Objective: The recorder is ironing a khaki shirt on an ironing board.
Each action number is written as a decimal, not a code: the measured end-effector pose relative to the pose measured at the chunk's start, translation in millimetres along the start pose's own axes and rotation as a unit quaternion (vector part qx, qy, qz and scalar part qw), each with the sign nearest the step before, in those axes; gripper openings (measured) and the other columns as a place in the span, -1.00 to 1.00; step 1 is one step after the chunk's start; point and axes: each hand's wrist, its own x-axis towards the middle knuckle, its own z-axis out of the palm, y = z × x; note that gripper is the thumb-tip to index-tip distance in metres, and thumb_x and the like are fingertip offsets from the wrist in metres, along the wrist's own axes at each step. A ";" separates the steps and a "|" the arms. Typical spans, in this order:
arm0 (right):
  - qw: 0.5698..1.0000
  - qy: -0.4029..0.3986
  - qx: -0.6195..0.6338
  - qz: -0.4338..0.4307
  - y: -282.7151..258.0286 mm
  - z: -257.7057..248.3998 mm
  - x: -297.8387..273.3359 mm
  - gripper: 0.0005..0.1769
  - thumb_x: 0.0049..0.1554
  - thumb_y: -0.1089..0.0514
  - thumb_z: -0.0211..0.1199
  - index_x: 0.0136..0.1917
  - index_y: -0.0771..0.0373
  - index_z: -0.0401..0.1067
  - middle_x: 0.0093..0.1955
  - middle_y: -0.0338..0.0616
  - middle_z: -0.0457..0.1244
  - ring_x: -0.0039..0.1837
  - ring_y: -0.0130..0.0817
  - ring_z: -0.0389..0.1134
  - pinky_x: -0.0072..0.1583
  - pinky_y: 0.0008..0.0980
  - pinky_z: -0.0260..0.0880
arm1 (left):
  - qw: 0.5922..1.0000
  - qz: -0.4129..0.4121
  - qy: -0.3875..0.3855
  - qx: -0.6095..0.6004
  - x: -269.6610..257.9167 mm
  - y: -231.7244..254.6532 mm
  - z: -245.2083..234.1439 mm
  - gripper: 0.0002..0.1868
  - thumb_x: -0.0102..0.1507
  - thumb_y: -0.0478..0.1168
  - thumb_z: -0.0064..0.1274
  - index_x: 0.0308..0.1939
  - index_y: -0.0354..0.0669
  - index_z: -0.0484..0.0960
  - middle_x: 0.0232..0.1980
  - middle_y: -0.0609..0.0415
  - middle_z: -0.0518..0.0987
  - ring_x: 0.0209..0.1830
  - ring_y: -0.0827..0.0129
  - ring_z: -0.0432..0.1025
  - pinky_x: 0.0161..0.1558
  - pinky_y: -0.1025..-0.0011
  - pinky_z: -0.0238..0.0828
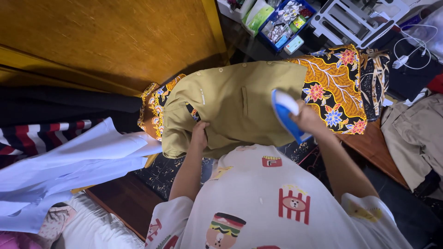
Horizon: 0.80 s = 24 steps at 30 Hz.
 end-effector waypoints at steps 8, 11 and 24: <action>0.992 -0.068 -0.101 -0.019 -97.3 35.1 -35.3 -0.40 0.17 -0.04 0.17 0.42 0.16 0.17 0.06 0.27 0.37 0.09 0.27 0.41 0.13 0.14 0.40 | 1.000 0.023 0.004 -0.001 0.3 -3.4 3.8 -0.72 0.19 -0.39 -0.07 -0.05 -0.31 0.62 -0.03 -0.05 0.64 -0.03 0.18 0.53 0.08 0.22 0.50; 0.990 -0.013 -0.138 0.022 -56.7 49.9 -17.9 -0.55 0.25 0.00 0.09 0.34 0.20 0.23 0.00 0.22 0.38 0.04 0.23 0.44 0.10 0.16 0.42 | 0.999 0.043 0.016 0.008 1.3 -8.1 4.4 -0.71 0.18 -0.40 -0.07 -0.03 -0.30 0.62 -0.02 -0.03 0.64 -0.02 0.21 0.53 0.09 0.24 0.50; 0.952 0.176 -0.104 0.229 23.0 -118.2 15.9 -0.51 0.25 -0.08 0.27 0.27 0.28 0.26 0.11 0.25 0.36 0.11 0.19 0.44 0.17 0.09 0.42 | 0.999 0.026 0.012 -0.025 -6.8 17.6 18.4 -0.73 0.17 -0.32 0.04 -0.04 -0.22 0.58 -0.02 -0.03 0.60 0.01 0.13 0.49 0.13 0.13 0.44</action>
